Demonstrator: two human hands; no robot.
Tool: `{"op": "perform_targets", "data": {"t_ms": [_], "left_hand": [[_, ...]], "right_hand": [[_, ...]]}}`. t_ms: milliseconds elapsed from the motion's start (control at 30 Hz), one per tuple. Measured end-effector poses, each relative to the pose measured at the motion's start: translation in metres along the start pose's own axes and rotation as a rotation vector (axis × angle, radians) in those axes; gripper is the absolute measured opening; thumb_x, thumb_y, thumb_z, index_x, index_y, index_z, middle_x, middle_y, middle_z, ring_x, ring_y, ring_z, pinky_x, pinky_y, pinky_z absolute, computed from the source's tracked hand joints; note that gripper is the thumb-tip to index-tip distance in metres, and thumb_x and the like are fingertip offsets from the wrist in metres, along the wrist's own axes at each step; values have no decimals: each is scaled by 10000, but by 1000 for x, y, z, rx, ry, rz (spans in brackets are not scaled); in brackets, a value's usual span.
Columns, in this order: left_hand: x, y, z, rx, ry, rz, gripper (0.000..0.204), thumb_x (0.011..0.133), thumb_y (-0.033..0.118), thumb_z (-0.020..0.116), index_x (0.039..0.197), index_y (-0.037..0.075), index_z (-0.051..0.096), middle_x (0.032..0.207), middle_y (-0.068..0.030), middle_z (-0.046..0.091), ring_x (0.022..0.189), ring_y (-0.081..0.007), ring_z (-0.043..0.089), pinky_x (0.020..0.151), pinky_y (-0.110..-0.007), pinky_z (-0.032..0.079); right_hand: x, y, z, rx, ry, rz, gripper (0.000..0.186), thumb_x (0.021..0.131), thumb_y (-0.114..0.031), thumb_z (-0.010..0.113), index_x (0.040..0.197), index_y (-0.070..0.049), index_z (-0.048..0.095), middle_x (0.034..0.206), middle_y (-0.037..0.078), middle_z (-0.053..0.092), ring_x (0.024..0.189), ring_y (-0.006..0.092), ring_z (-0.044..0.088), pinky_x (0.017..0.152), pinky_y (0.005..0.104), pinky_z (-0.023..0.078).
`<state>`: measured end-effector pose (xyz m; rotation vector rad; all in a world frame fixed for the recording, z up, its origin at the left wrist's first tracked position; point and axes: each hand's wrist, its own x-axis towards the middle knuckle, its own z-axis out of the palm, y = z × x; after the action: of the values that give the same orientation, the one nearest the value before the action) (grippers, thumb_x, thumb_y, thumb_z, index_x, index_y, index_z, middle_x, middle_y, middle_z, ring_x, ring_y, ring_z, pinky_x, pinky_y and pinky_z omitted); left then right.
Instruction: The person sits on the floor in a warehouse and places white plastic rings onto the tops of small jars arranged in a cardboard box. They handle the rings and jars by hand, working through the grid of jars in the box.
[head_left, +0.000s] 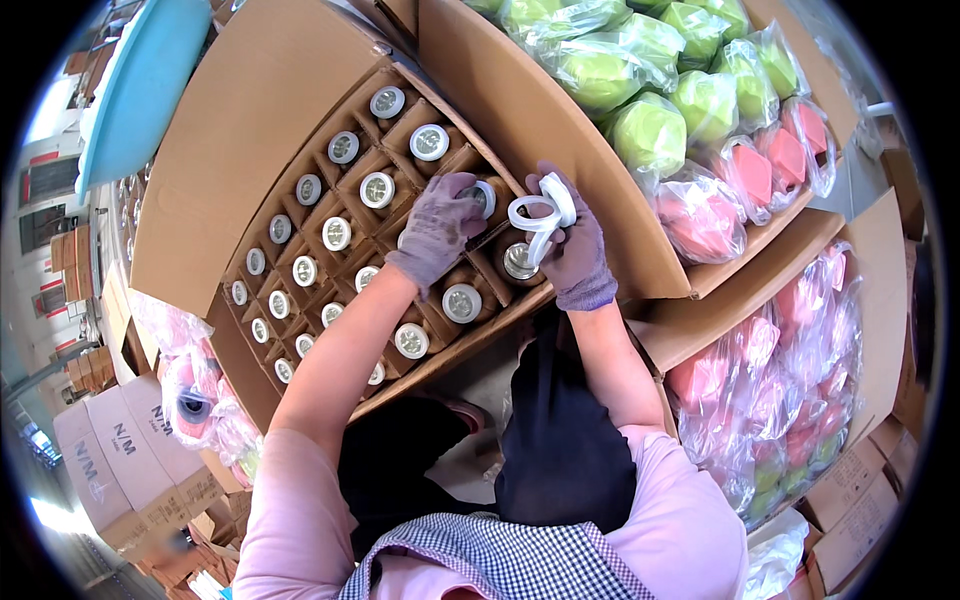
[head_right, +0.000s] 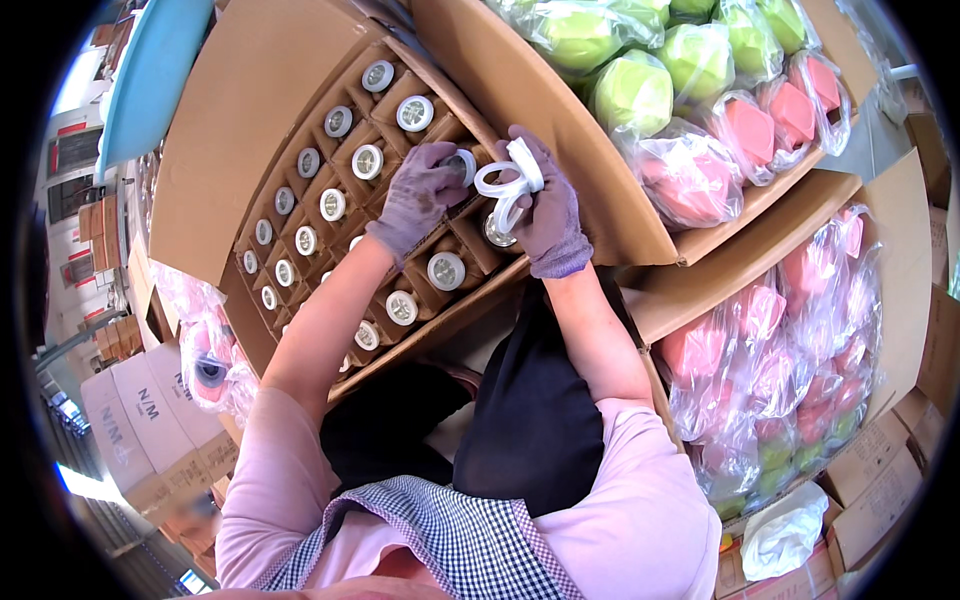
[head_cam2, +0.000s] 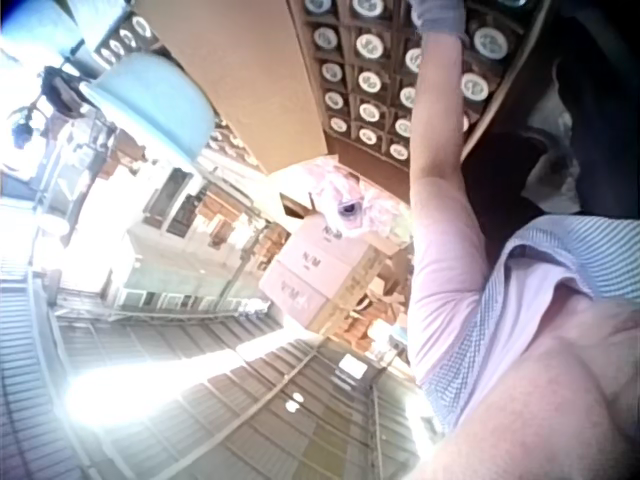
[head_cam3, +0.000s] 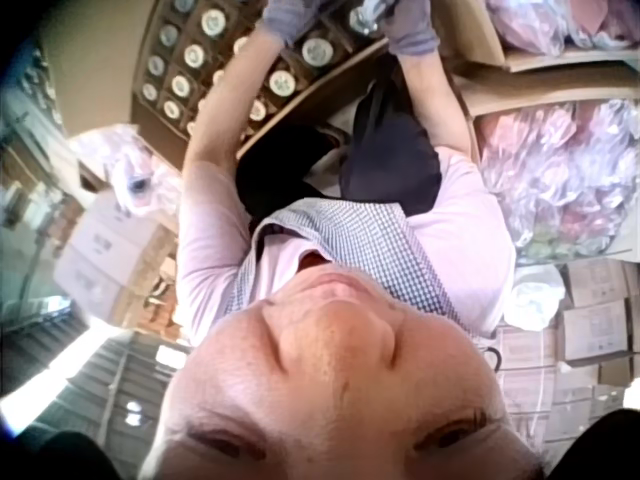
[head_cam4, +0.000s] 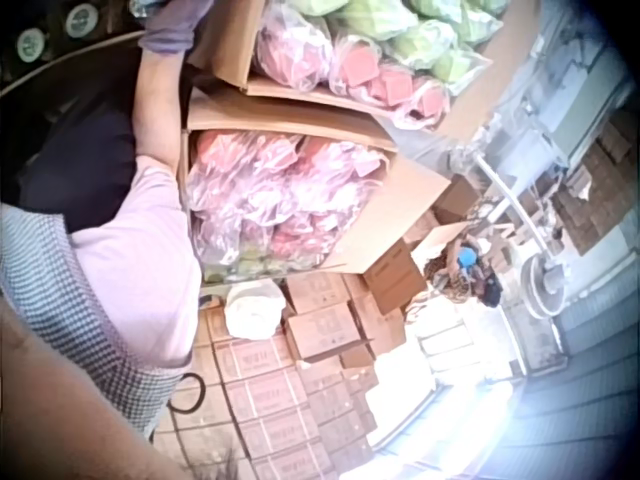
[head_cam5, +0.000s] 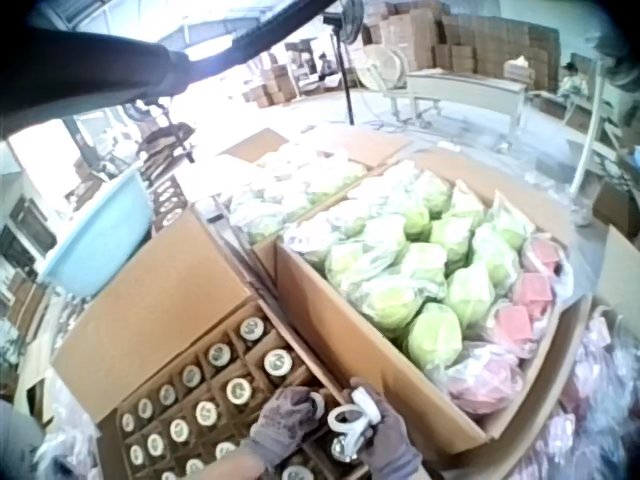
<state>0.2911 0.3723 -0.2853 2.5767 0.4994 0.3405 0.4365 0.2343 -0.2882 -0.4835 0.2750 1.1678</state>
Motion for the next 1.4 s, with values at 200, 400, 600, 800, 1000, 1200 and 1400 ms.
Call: {"op": "perform_targets", "data": {"t_ms": [200,400,600,800,1000,1200,1400], "left_hand": [[17,5,9,112,54,-57,486,637,134,776,1073,143,560,1048,-125,550,1008,-329,539,879,-415,475],[24,3,22,382,-61,-53,442,662,161,765,1077,169,613,1041,-120,532,997,-323,522,858,-404,483],[27,72,-50,-462,60,-111,376,821,40,678,1189,99,628,1221,-134,558,1075,-287,577,867,-339,505],[14,60,-36,-528,128,-188,216,874,68,661,1089,47,662,940,-59,657,836,-177,637,717,-295,517],[17,70,-43,-802,179,-810,194,925,189,637,1030,26,639,881,-9,654,747,-87,585,648,-242,501],[12,64,-30,-277,319,-347,166,922,175,621,995,27,603,760,-45,610,636,-110,588,556,-241,484],[-10,58,-23,-829,-133,-894,174,920,195,626,1012,48,604,749,-67,621,584,-111,581,497,-247,477]], "right_hand": [[0,-1,-6,-18,-58,-28,330,973,-195,493,1259,-41,556,1048,103,650,559,43,519,469,141,418],[1,3,-1,-125,18,-18,356,985,-192,446,1293,-39,537,1089,118,643,561,32,531,454,145,434],[-5,6,11,-420,-17,-77,245,949,-173,579,1155,-43,603,979,59,664,757,77,615,612,196,494],[-14,0,24,-543,-200,-52,372,1003,-324,468,1141,-3,595,980,47,630,864,76,584,773,249,483],[-23,-7,32,-873,-168,106,284,943,-260,604,1119,-39,635,835,-9,633,658,47,547,586,201,449],[-19,1,31,-815,77,-185,261,900,-295,670,891,-35,685,701,-20,615,557,35,509,487,194,389],[-16,-13,29,-638,275,-501,384,943,-416,585,918,-39,652,745,14,609,649,86,592,544,232,476]]}}
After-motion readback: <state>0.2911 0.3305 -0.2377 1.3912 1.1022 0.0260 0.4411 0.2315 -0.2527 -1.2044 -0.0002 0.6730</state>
